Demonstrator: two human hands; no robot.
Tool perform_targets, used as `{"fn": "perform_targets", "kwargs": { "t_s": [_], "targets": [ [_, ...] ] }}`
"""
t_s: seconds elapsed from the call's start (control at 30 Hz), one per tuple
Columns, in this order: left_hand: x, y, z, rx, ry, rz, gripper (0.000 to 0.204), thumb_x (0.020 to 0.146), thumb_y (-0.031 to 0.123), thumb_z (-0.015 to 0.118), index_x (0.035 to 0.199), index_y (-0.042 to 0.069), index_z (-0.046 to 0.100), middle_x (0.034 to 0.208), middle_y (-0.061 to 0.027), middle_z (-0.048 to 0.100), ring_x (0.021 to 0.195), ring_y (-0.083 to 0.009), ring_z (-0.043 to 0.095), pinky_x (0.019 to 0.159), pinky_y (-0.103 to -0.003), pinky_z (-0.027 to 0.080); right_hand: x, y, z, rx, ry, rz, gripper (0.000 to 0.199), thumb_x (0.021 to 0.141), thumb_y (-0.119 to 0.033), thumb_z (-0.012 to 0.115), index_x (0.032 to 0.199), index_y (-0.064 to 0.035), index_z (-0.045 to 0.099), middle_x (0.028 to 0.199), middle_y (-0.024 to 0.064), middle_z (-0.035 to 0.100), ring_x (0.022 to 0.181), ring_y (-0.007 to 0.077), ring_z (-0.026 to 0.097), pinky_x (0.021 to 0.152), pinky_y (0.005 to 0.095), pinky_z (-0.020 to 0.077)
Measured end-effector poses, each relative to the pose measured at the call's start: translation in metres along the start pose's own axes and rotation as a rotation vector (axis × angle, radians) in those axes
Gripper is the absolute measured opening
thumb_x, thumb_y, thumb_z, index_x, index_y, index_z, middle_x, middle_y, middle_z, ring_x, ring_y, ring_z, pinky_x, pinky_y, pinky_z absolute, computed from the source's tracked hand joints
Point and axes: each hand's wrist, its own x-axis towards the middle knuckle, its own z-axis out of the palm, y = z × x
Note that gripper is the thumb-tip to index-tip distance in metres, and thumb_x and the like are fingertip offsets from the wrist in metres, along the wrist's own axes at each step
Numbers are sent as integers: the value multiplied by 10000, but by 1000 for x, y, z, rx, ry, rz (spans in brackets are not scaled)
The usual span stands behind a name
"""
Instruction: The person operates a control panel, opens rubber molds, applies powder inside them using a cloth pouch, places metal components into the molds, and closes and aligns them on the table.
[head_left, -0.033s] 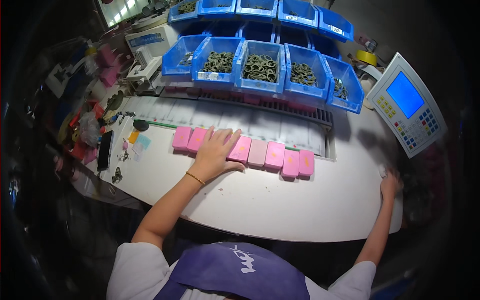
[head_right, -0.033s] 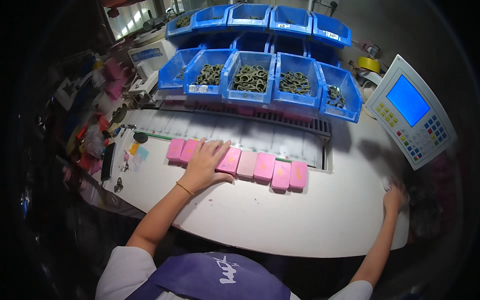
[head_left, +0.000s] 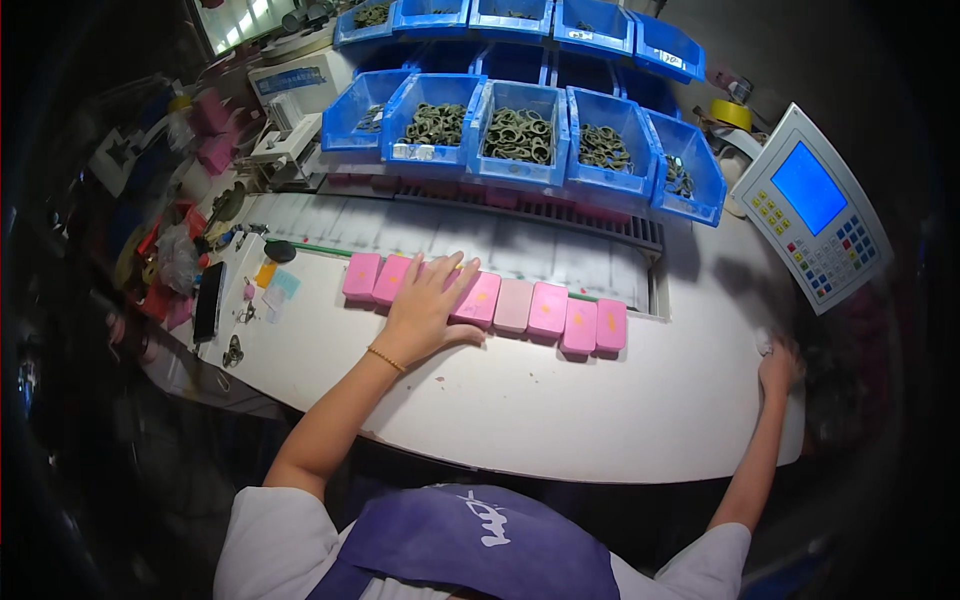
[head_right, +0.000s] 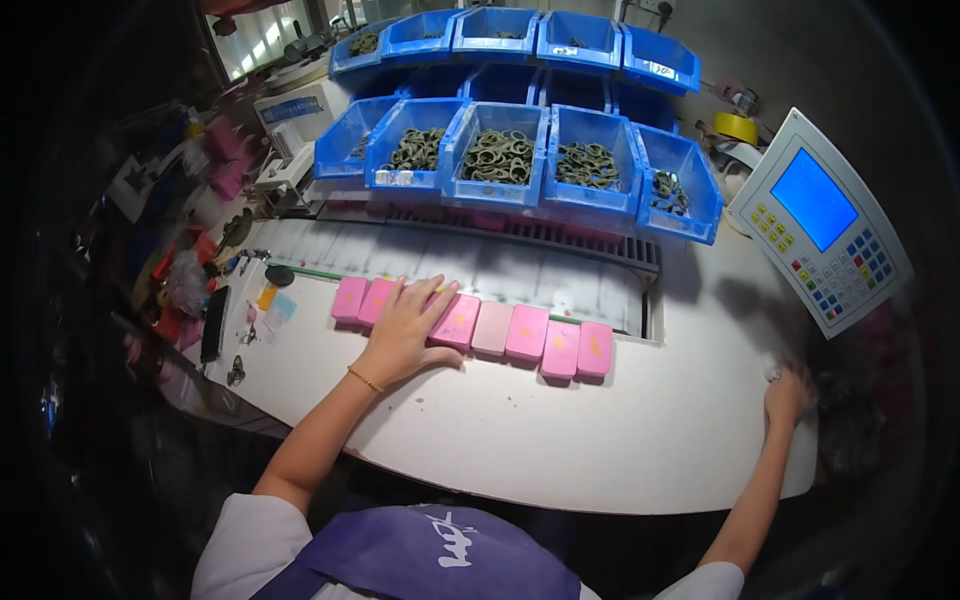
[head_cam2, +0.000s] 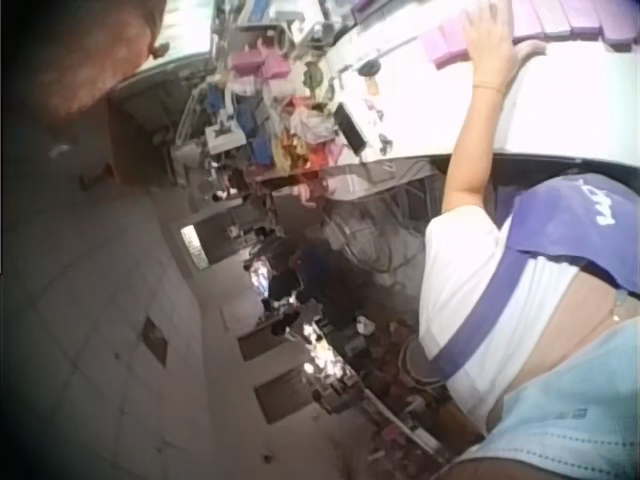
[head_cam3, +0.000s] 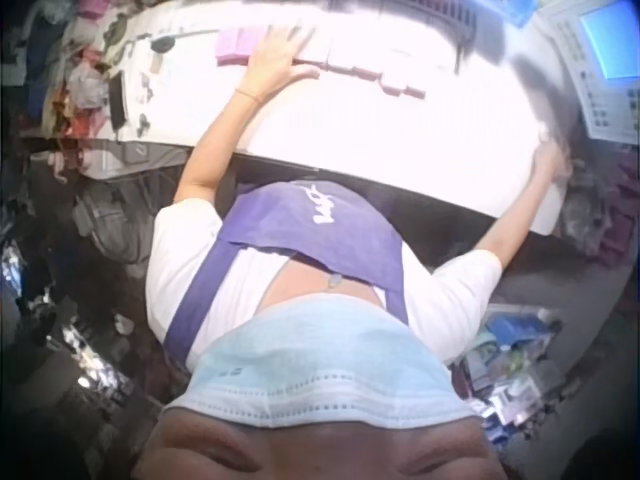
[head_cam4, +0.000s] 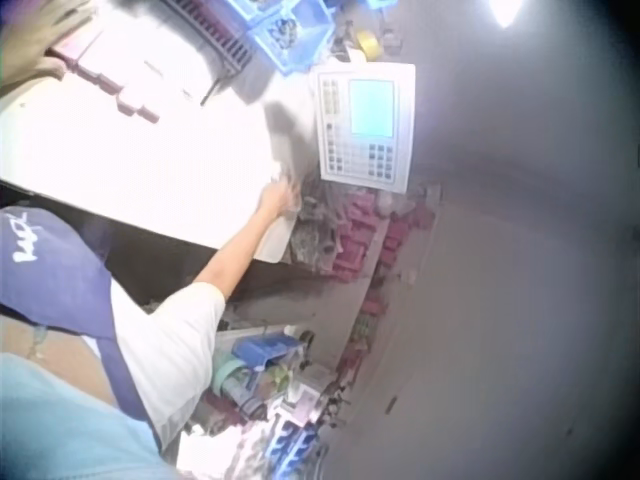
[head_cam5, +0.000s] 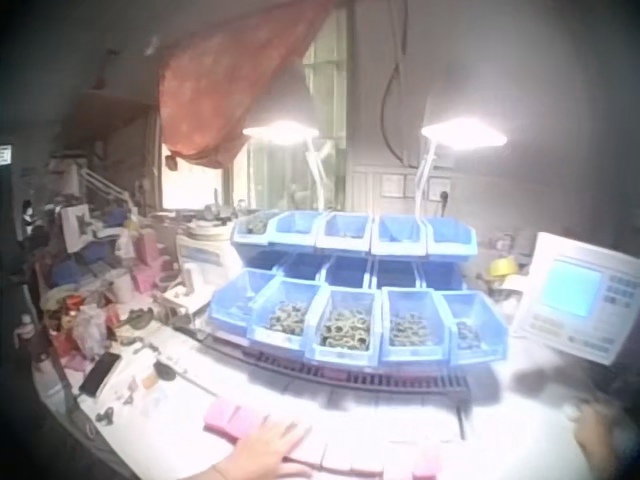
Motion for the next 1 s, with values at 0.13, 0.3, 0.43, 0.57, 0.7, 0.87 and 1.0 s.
{"fn": "perform_targets", "kwargs": {
  "t_s": [0.13, 0.3, 0.43, 0.57, 0.7, 0.87, 1.0],
  "targets": [
    [-25, -5, -7, -5, 86, -312, 906, 858, 563, 670, 1519, 40, 338, 1541, -224, 333, 1444, -360, 285, 1188, -542, 176, -29, 17, 35, -107, 128, -171, 548, 816, -42, 566, 1362, -91, 567, 1287, 131, 584, 1269, 330, 473, 1117, 501, 298],
    [-66, -66, 3, -254, 193, -603, 780, 1007, 500, 478, 1544, -7, 227, 1553, -260, 283, 1441, -393, 274, 1195, -495, 186, -137, -63, -26, 165, -46, -362, 658, 793, -59, 567, 1444, -65, 472, 1402, 149, 522, 1328, 340, 412, 1169, 515, 192],
    [-65, -81, 5, -396, 146, -516, 682, 1056, 427, 406, 1539, -20, 226, 1553, -241, 290, 1436, -386, 286, 1193, -436, 221, -172, -134, -75, 547, -159, -690, 986, 769, -250, 759, 1581, -98, 221, 1621, 186, 222, 1500, 373, 168, 1203, 530, 99],
    [-63, -88, -7, -366, 64, -413, 694, 1051, 441, 402, 1536, -27, 234, 1546, -236, 306, 1427, -408, 291, 1191, -464, 220, -168, -208, -79, 619, -84, -848, 1156, 668, -317, 865, 1583, -82, 198, 1604, 203, 241, 1484, 388, 196, 1197, 503, 176],
    [-70, -83, -8, -396, 138, -430, 683, 1039, 394, 454, 1538, -20, 241, 1544, -230, 315, 1438, -392, 280, 1198, -459, 211, -139, -241, -52, 826, -247, -927, 1200, 632, -305, 891, 1576, -56, 193, 1548, 212, 315, 1428, 395, 285, 1185, 467, 243],
    [-129, -5, -45, -456, 512, -172, 124, 830, 44, 719, 922, -17, 661, 893, -159, 666, 759, -364, 615, 677, -423, 503, -161, -240, -58, 904, -157, -803, 1210, 625, -235, 889, 1577, -43, 167, 1467, 228, 422, 1396, 391, 332, 1170, 435, 295],
    [-183, 59, -43, -963, 110, 115, 177, 917, 176, 686, 824, 25, 692, 801, -111, 708, 698, -260, 689, 635, -352, 537, -169, -235, -44, 1011, -147, -682, 1218, 630, -191, 884, 1583, -46, 140, 1485, 230, 415, 1397, 390, 352, 1167, 436, 301]
  ]
}}
